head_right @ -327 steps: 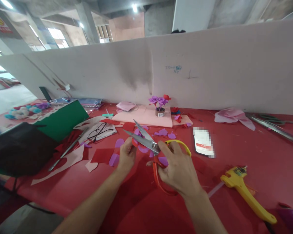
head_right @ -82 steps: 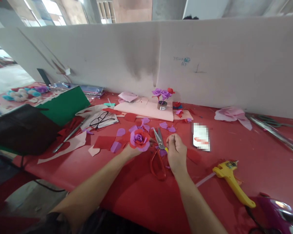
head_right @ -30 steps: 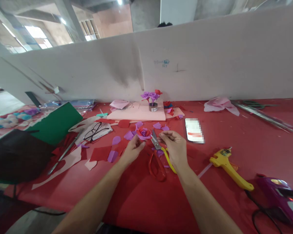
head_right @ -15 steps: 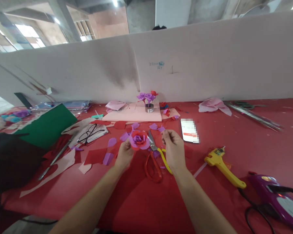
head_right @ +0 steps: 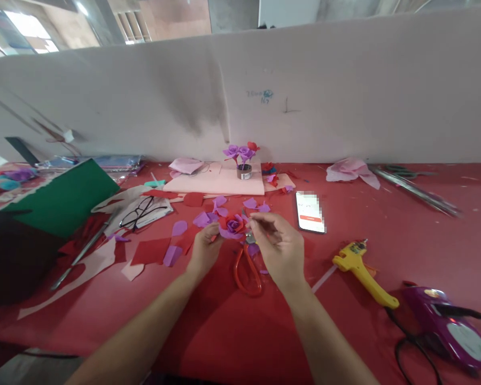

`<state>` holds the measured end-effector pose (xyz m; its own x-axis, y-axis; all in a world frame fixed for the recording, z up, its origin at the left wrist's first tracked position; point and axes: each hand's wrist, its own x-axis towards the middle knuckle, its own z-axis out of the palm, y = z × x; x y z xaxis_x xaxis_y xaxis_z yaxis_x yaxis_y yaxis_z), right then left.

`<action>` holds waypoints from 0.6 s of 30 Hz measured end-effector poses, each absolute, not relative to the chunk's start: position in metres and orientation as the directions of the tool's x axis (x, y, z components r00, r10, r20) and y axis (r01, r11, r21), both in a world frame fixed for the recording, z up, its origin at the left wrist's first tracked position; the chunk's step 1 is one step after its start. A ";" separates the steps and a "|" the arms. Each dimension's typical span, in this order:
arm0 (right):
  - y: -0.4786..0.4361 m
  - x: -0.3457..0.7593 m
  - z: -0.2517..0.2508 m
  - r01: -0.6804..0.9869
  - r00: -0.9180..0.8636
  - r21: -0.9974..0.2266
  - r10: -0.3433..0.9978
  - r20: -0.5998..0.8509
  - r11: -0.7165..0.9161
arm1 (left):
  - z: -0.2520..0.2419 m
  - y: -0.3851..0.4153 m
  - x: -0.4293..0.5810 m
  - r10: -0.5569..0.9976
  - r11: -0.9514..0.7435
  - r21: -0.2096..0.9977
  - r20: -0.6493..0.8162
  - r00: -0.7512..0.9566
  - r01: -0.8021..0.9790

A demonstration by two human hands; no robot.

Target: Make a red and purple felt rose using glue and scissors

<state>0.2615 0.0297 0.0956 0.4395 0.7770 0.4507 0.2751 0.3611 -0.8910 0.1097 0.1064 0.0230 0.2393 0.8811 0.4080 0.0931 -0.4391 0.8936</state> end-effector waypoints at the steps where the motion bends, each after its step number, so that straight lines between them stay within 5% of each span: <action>1: 0.028 0.260 0.097 0.360 0.402 -0.858 0.769 0.497 0.366 | 0.023 0.106 0.110 0.876 -0.455 0.882 0.420 0.235 0.121; 8: 0.030 0.262 0.096 0.772 0.170 -0.523 0.676 0.717 0.361 | 0.026 0.103 0.111 0.840 -0.538 0.823 0.504 0.201 0.181; 18: 0.033 0.264 0.092 0.819 0.122 -0.463 0.684 0.719 0.340 | 0.027 0.102 0.110 0.806 -0.591 0.783 0.559 0.194 0.196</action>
